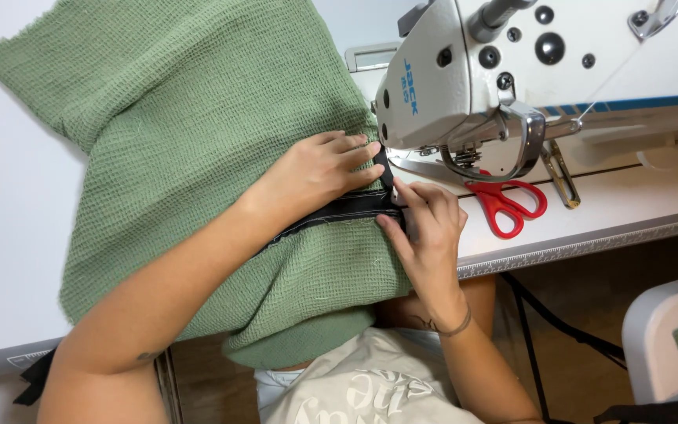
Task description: Sewing a zipper onto a piece of green waffle-knit fabric using an industrial sewing machine.
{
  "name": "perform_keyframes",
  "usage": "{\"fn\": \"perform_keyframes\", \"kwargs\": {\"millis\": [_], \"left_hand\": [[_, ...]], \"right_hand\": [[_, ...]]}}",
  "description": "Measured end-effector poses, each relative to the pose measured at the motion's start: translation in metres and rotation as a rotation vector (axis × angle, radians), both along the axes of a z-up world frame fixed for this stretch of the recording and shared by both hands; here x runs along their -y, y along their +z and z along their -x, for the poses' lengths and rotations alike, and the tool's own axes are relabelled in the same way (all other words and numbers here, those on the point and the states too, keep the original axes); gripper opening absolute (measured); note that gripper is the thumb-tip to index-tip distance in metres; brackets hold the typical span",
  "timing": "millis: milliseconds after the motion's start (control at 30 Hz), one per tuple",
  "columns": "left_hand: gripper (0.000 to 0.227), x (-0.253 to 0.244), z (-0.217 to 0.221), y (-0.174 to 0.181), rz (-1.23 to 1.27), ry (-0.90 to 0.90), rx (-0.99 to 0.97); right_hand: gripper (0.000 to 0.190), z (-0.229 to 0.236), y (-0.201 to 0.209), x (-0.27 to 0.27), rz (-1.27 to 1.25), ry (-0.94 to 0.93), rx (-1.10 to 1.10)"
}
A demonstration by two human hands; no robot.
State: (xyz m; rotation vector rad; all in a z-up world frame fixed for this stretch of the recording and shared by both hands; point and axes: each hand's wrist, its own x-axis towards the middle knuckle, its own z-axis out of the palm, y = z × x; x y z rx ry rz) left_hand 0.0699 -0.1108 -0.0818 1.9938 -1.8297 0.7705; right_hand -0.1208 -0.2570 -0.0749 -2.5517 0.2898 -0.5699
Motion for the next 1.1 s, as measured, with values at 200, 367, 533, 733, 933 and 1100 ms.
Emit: {"fn": "perform_keyframes", "kwargs": {"millis": [200,367,533,733,933,1100], "left_hand": [[0.019,-0.003,0.0,-0.001,-0.004,0.008,-0.066],[0.022,-0.003,-0.002,-0.005,-0.006,-0.022,-0.118],[0.025,-0.003,-0.008,-0.008,0.006,-0.061,-0.172],[0.029,0.003,-0.019,-0.01,0.019,-0.14,-0.286],[0.027,0.011,-0.025,-0.013,0.026,-0.164,-0.298],[0.026,0.011,-0.025,-0.024,0.027,-0.137,-0.28]], "right_hand": [[0.043,0.001,-0.002,-0.002,0.104,0.006,0.023],[0.039,-0.001,0.007,-0.01,0.321,-0.001,0.013],[0.038,-0.006,0.004,-0.012,0.361,0.029,0.029],[0.041,-0.013,0.0,-0.001,0.285,0.026,0.007],[0.038,-0.013,-0.024,0.022,0.293,-0.007,-0.025],[0.037,-0.013,-0.018,0.016,0.366,-0.035,-0.002]]}}
